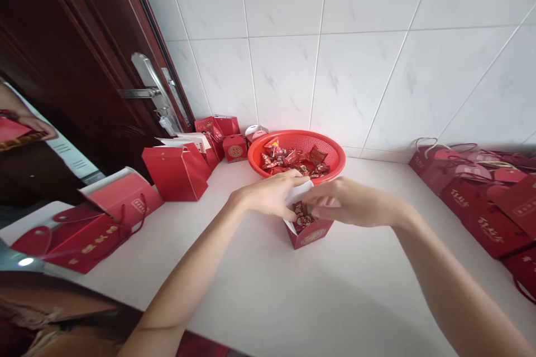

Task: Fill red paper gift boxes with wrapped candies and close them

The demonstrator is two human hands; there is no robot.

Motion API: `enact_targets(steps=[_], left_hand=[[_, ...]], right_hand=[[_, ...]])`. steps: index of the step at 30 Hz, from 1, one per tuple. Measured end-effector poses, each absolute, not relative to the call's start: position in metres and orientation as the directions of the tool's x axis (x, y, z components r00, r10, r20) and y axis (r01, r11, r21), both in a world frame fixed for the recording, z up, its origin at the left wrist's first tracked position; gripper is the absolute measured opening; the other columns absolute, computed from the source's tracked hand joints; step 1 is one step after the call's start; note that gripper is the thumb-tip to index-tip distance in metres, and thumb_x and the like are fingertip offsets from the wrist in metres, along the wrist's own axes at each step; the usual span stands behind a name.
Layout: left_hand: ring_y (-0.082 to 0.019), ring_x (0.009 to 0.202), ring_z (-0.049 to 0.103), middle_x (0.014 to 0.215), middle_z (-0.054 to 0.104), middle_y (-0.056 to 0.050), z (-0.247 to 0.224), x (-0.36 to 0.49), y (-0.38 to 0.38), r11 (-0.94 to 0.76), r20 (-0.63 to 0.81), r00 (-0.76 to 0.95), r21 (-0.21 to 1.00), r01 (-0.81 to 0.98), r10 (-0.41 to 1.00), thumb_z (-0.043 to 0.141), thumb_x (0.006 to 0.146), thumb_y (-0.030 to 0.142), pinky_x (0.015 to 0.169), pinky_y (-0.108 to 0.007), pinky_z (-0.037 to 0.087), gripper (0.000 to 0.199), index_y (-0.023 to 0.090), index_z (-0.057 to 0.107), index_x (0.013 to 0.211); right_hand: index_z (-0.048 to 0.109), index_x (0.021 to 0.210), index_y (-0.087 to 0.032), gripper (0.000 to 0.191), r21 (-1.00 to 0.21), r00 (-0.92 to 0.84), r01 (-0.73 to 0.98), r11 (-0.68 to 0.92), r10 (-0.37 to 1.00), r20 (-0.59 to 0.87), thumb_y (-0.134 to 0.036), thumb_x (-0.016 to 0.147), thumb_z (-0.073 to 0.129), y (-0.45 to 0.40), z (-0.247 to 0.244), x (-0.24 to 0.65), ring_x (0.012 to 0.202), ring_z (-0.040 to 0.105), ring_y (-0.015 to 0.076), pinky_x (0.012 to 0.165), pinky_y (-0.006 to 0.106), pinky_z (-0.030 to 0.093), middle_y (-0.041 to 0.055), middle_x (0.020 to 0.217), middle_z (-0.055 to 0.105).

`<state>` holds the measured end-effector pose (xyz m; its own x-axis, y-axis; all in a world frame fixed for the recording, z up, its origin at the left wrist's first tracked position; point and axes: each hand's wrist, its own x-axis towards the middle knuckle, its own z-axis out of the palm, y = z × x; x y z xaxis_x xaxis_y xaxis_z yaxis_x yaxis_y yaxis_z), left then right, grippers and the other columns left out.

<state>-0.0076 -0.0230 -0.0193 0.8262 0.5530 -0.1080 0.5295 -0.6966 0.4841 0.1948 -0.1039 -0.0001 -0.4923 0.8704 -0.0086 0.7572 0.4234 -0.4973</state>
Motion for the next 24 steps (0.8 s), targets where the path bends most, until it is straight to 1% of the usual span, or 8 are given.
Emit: enact_targets(steps=[2, 5, 8, 12, 15, 19, 21, 24], left_hand=[[-0.028, 0.114, 0.055, 0.135, 0.048, -0.008, -0.019, -0.008, -0.022, -0.698, -0.107, 0.828, 0.485, 0.527, 0.551, 0.078, 0.068, 0.030, 0.077, -0.030, 0.046, 0.079, 0.025, 0.049, 0.142], [-0.027, 0.114, 0.055, 0.132, 0.051, -0.008, -0.020, -0.007, -0.020, -0.711, -0.083, 0.843, 0.497, 0.498, 0.532, 0.076, 0.072, 0.031, 0.078, -0.030, 0.045, 0.070, 0.025, 0.053, 0.137], [-0.026, 0.111, 0.055, 0.128, 0.054, -0.008, -0.022, -0.005, -0.019, -0.720, -0.053, 0.843, 0.493, 0.489, 0.536, 0.073, 0.078, 0.036, 0.079, -0.030, 0.045, 0.061, 0.026, 0.056, 0.135], [-0.026, 0.107, 0.058, 0.126, 0.057, -0.009, -0.022, -0.007, -0.017, -0.713, -0.031, 0.839, 0.510, 0.480, 0.543, 0.066, 0.085, 0.053, 0.079, -0.031, 0.046, 0.053, 0.024, 0.061, 0.129], [-0.027, 0.115, 0.058, 0.136, 0.056, -0.010, -0.020, -0.015, -0.011, -0.711, -0.043, 0.864, 0.549, 0.439, 0.501, 0.068, 0.084, 0.054, 0.086, -0.033, 0.047, 0.058, 0.024, 0.061, 0.132], [-0.031, 0.139, 0.043, 0.152, 0.048, -0.008, -0.020, -0.027, -0.001, -0.696, -0.117, 0.880, 0.567, 0.440, 0.460, 0.080, 0.072, 0.046, 0.104, -0.036, 0.042, 0.078, 0.027, 0.053, 0.143], [-0.032, 0.136, 0.047, 0.150, 0.050, -0.008, -0.022, -0.027, 0.000, -0.687, -0.138, 0.856, 0.540, 0.487, 0.498, 0.080, 0.071, 0.042, 0.103, -0.038, 0.043, 0.080, 0.028, 0.052, 0.144], [-0.030, 0.119, 0.060, 0.142, 0.058, -0.008, -0.023, -0.018, -0.007, -0.681, -0.112, 0.825, 0.510, 0.526, 0.554, 0.074, 0.076, 0.037, 0.091, -0.036, 0.049, 0.074, 0.029, 0.050, 0.146]], right_hand=[[0.072, 0.098, -0.021, 0.020, -0.569, -0.416, 0.717, 0.402, 0.902, 0.114, -0.027, 0.092, 0.054, -0.114, -0.002, 0.207, 0.081, 0.066, 0.0160, 0.074, 0.027, 0.052, 0.0029, 0.092, 0.074], [0.074, 0.097, -0.022, 0.025, -0.584, -0.405, 0.689, 0.429, 0.896, 0.181, -0.039, 0.095, 0.056, -0.127, -0.015, 0.216, 0.085, 0.066, 0.0181, 0.082, 0.033, 0.052, 0.0044, 0.096, 0.074], [0.073, 0.080, -0.022, 0.035, -0.601, -0.411, 0.655, 0.457, 0.884, 0.224, -0.045, 0.098, 0.054, -0.137, -0.033, 0.217, 0.080, 0.065, 0.0187, 0.088, 0.038, 0.049, 0.0044, 0.086, 0.074], [0.064, 0.066, -0.022, 0.043, -0.688, -0.214, 0.631, 0.358, 0.933, 0.289, -0.054, 0.093, 0.057, -0.143, -0.057, 0.217, 0.080, 0.063, 0.0208, 0.083, 0.039, 0.051, 0.0054, 0.080, 0.071], [0.062, 0.069, -0.023, 0.042, -0.713, -0.135, 0.620, 0.327, 0.940, 0.314, -0.060, 0.089, 0.060, -0.143, -0.070, 0.215, 0.079, 0.062, 0.0210, 0.092, 0.044, 0.050, 0.0035, 0.075, 0.068], [0.053, 0.066, -0.023, 0.040, -0.685, -0.163, 0.619, 0.384, 0.916, 0.366, -0.052, 0.093, 0.059, -0.140, -0.082, 0.208, 0.071, 0.060, 0.0168, 0.113, 0.051, 0.037, -0.0020, 0.068, 0.063], [0.051, 0.070, -0.023, 0.033, -0.637, -0.137, 0.652, 0.412, 0.890, 0.435, -0.045, 0.092, 0.060, -0.138, -0.086, 0.205, 0.078, 0.062, 0.0184, 0.109, 0.050, 0.042, -0.0002, 0.075, 0.065], [0.057, 0.087, -0.023, 0.018, -0.561, -0.042, 0.733, 0.385, 0.849, 0.527, -0.038, 0.086, 0.067, -0.137, -0.091, 0.200, 0.109, 0.061, 0.0274, 0.094, 0.048, 0.051, 0.0099, 0.111, 0.068]])
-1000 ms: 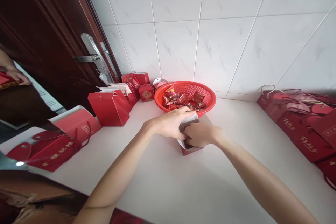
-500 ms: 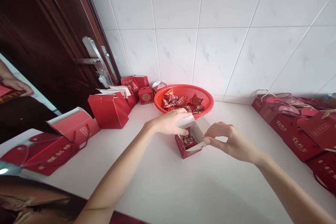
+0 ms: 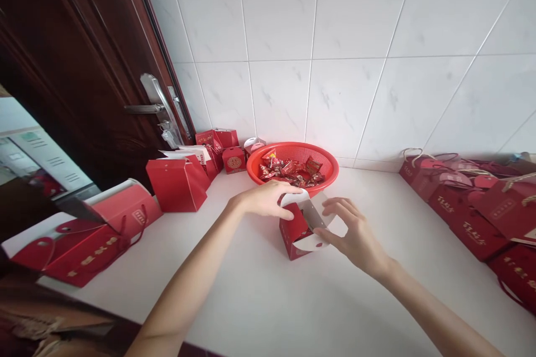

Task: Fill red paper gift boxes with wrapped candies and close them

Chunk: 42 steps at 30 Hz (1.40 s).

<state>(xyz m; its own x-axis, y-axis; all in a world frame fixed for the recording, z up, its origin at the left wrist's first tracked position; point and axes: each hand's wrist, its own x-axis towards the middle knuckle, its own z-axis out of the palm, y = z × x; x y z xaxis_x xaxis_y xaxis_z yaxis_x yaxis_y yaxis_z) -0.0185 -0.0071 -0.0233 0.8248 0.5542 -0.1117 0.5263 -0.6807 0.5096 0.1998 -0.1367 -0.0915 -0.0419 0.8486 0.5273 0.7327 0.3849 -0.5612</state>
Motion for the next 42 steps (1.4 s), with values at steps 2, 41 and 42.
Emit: enact_targets(steps=[2, 41, 42], left_hand=[[-0.030, 0.121, 0.058, 0.141, 0.059, -0.006, -0.024, -0.012, -0.014, -0.701, -0.077, 0.829, 0.495, 0.514, 0.554, 0.071, 0.077, 0.032, 0.089, -0.036, 0.049, 0.072, 0.032, 0.050, 0.145], [-0.024, 0.109, 0.064, 0.113, 0.069, -0.008, -0.108, -0.012, -0.040, -0.443, 0.216, 0.667, 0.876, 0.189, 0.713, 0.056, 0.093, 0.046, 0.095, -0.035, 0.051, 0.031, 0.020, 0.069, 0.104], [-0.024, 0.109, 0.064, 0.112, 0.070, -0.007, -0.108, -0.011, -0.042, -0.451, 0.227, 0.662, 0.872, 0.189, 0.715, 0.063, 0.088, 0.044, 0.096, -0.035, 0.050, 0.030, 0.020, 0.068, 0.105]], right_hand=[[0.058, 0.102, -0.023, 0.028, -0.554, 0.027, 0.768, 0.321, 0.848, 0.529, -0.037, 0.081, 0.071, -0.138, -0.093, 0.197, 0.119, 0.058, 0.0311, 0.090, 0.048, 0.053, 0.0136, 0.132, 0.060], [0.062, 0.103, -0.025, 0.013, -0.682, 0.032, 0.608, 0.406, 0.846, 0.532, -0.030, 0.093, 0.057, -0.135, -0.121, 0.191, 0.104, 0.064, 0.0236, 0.090, 0.041, 0.054, 0.0063, 0.110, 0.069], [0.062, 0.104, -0.025, 0.013, -0.678, 0.026, 0.612, 0.406, 0.847, 0.531, -0.029, 0.093, 0.056, -0.134, -0.122, 0.192, 0.105, 0.064, 0.0236, 0.090, 0.041, 0.054, 0.0063, 0.110, 0.068]])
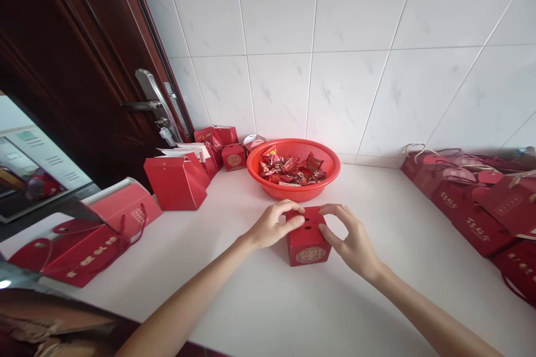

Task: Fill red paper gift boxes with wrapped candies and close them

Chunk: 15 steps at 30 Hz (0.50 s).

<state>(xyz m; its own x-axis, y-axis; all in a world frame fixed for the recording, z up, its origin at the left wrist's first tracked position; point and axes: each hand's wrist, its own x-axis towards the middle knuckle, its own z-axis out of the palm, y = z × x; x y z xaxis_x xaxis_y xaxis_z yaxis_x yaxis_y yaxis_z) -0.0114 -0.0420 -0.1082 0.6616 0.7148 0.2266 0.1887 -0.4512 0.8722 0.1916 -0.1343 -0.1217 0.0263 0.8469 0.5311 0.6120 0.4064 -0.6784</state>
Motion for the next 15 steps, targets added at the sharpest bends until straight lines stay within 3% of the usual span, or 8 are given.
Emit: enact_targets(steps=[3, 9, 15], left_hand=[[-0.024, 0.105, 0.064, 0.107, 0.070, -0.005, -0.110, -0.008, -0.049, -0.447, 0.246, 0.611, 0.872, 0.200, 0.753, 0.075, 0.077, 0.037, 0.096, -0.035, 0.049, 0.030, 0.021, 0.067, 0.101], [-0.020, 0.093, 0.063, 0.094, 0.066, -0.003, -0.120, 0.011, -0.064, -0.412, 0.306, 0.423, 0.892, 0.186, 0.853, 0.070, 0.076, 0.030, 0.087, -0.033, 0.050, 0.017, 0.020, 0.063, 0.087], [-0.019, 0.091, 0.061, 0.091, 0.064, -0.001, -0.123, 0.021, -0.067, -0.377, 0.290, 0.366, 0.906, 0.191, 0.884, 0.070, 0.076, 0.032, 0.088, -0.032, 0.048, 0.018, 0.021, 0.060, 0.085]], right_hand=[[0.062, 0.104, -0.025, 0.013, -0.658, 0.008, 0.634, 0.407, 0.847, 0.532, -0.028, 0.094, 0.055, -0.132, -0.123, 0.194, 0.107, 0.064, 0.0236, 0.090, 0.041, 0.054, 0.0069, 0.113, 0.068], [0.061, 0.108, -0.025, 0.017, -0.553, -0.011, 0.728, 0.405, 0.814, 0.581, -0.036, 0.095, 0.057, -0.137, -0.115, 0.195, 0.114, 0.064, 0.0244, 0.094, 0.041, 0.054, 0.0100, 0.127, 0.062], [0.063, 0.112, -0.024, 0.037, -0.419, -0.113, 0.822, 0.386, 0.831, 0.544, -0.052, 0.089, 0.065, -0.151, -0.114, 0.184, 0.115, 0.062, 0.0297, 0.092, 0.047, 0.056, 0.0147, 0.135, 0.058]])
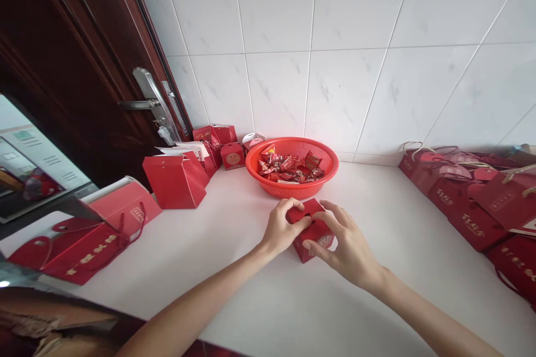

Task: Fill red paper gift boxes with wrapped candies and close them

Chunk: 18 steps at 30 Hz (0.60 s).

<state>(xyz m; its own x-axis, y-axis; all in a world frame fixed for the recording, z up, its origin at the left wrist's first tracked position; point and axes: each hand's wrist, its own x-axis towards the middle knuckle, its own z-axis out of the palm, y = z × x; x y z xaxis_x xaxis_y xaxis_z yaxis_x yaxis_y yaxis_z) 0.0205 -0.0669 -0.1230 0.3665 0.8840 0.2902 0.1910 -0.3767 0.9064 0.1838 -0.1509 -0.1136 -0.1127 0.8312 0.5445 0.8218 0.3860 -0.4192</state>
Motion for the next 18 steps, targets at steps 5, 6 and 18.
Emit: enact_targets(steps=[5, 6, 18], left_hand=[[-0.019, 0.091, 0.061, 0.091, 0.063, -0.001, -0.123, 0.018, -0.066, -0.349, 0.262, 0.398, 0.923, 0.163, 0.879, 0.064, 0.081, 0.035, 0.087, -0.032, 0.047, 0.015, 0.022, 0.058, 0.085], [-0.019, 0.091, 0.060, 0.091, 0.063, -0.001, -0.123, 0.017, -0.066, -0.344, 0.257, 0.402, 0.925, 0.160, 0.879, 0.063, 0.082, 0.035, 0.086, -0.032, 0.046, 0.014, 0.022, 0.058, 0.084], [-0.019, 0.090, 0.059, 0.089, 0.062, 0.000, -0.122, 0.019, -0.070, -0.393, 0.302, 0.358, 0.894, 0.216, 0.884, 0.068, 0.077, 0.031, 0.086, -0.031, 0.046, 0.015, 0.022, 0.058, 0.081]], right_hand=[[0.065, 0.115, -0.025, 0.041, -0.432, -0.075, 0.852, 0.297, 0.885, 0.459, -0.057, 0.089, 0.062, -0.151, -0.115, 0.185, 0.121, 0.060, 0.0316, 0.094, 0.049, 0.055, 0.0151, 0.138, 0.056], [0.066, 0.115, -0.026, 0.042, -0.435, -0.071, 0.854, 0.286, 0.892, 0.447, -0.058, 0.089, 0.061, -0.151, -0.114, 0.186, 0.122, 0.060, 0.0319, 0.095, 0.049, 0.055, 0.0151, 0.138, 0.056], [0.062, 0.124, -0.023, 0.039, -0.500, -0.112, 0.819, 0.283, 0.932, 0.345, -0.047, 0.094, 0.053, -0.159, -0.103, 0.185, 0.123, 0.061, 0.0288, 0.092, 0.041, 0.057, 0.0146, 0.138, 0.057]])
